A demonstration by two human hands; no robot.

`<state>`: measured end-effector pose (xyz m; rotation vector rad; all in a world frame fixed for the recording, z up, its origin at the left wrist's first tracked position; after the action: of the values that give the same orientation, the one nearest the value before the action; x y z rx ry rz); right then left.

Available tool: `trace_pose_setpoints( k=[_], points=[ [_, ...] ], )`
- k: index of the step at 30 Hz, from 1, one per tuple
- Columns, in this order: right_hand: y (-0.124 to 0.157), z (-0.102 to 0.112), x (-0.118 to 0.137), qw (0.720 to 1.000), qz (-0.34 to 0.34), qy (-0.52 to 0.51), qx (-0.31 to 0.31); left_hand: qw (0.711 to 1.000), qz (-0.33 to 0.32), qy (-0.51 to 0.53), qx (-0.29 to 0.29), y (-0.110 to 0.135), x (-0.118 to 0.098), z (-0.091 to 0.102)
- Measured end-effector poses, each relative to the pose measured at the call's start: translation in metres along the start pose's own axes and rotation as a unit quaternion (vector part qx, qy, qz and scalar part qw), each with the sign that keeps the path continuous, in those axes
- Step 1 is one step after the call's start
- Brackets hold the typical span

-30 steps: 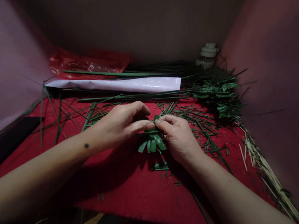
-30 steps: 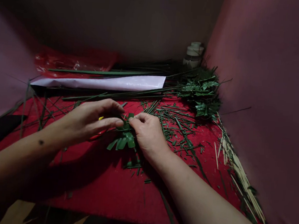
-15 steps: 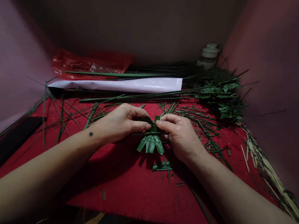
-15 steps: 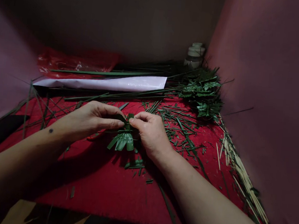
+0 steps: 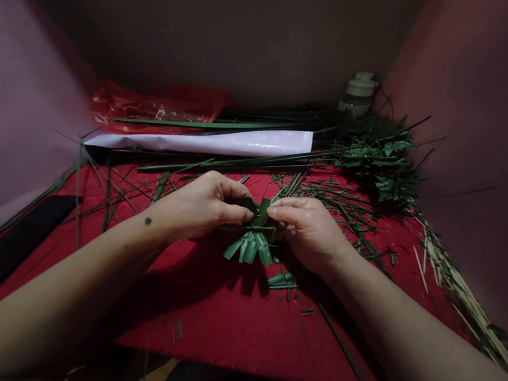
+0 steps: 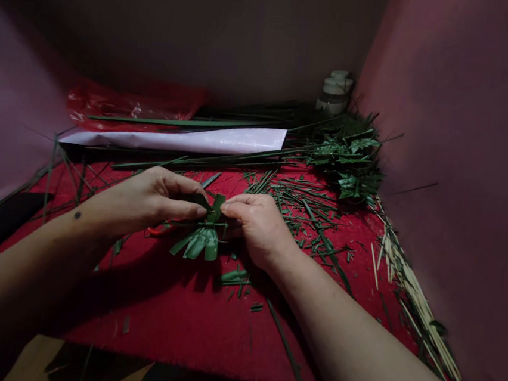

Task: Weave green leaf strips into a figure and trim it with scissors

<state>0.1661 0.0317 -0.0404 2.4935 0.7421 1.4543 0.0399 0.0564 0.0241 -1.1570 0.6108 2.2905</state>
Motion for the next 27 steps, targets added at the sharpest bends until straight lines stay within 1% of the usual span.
trace_pose_setpoints(
  k=[4,11,16,19,23,27],
  points=[
    [0.0000,-0.0010,-0.0027,1.000,-0.003,0.008,0.018,0.999,-0.010,-0.019,0.024,0.0002,-0.0003,0.0033],
    [0.0021,-0.0044,-0.0038,1.000,0.006,0.021,0.010,0.998,-0.018,-0.007,0.056,-0.0003,0.0039,0.0050],
    [0.0016,-0.0042,-0.0049,0.997,0.032,0.068,0.002,0.997,-0.005,-0.008,0.075,0.0026,0.0056,0.0042],
    [0.0013,-0.0045,-0.0049,0.996,0.045,0.081,-0.003,0.997,-0.009,-0.005,0.071,0.0022,0.0052,0.0042],
    [0.0026,-0.0048,-0.0029,0.995,0.068,0.072,-0.025,0.999,-0.008,-0.007,0.049,0.0005,0.0066,0.0048],
    [0.0056,-0.0069,0.0012,0.990,0.112,0.077,-0.030,1.000,0.004,-0.002,0.027,0.0002,0.0084,0.0048]
  ],
)
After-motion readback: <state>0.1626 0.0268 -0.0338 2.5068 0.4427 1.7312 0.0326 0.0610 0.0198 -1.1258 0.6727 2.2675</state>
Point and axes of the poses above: each hand's wrist, its own y-axis away from the middle knuckle, its own z-axis out of the back of the hand, x = y × z, the point moved 4 cm from there along -y, towards the middle knuckle, and after that the axes turned 14 degrees about -z, right-handed, at the moved point
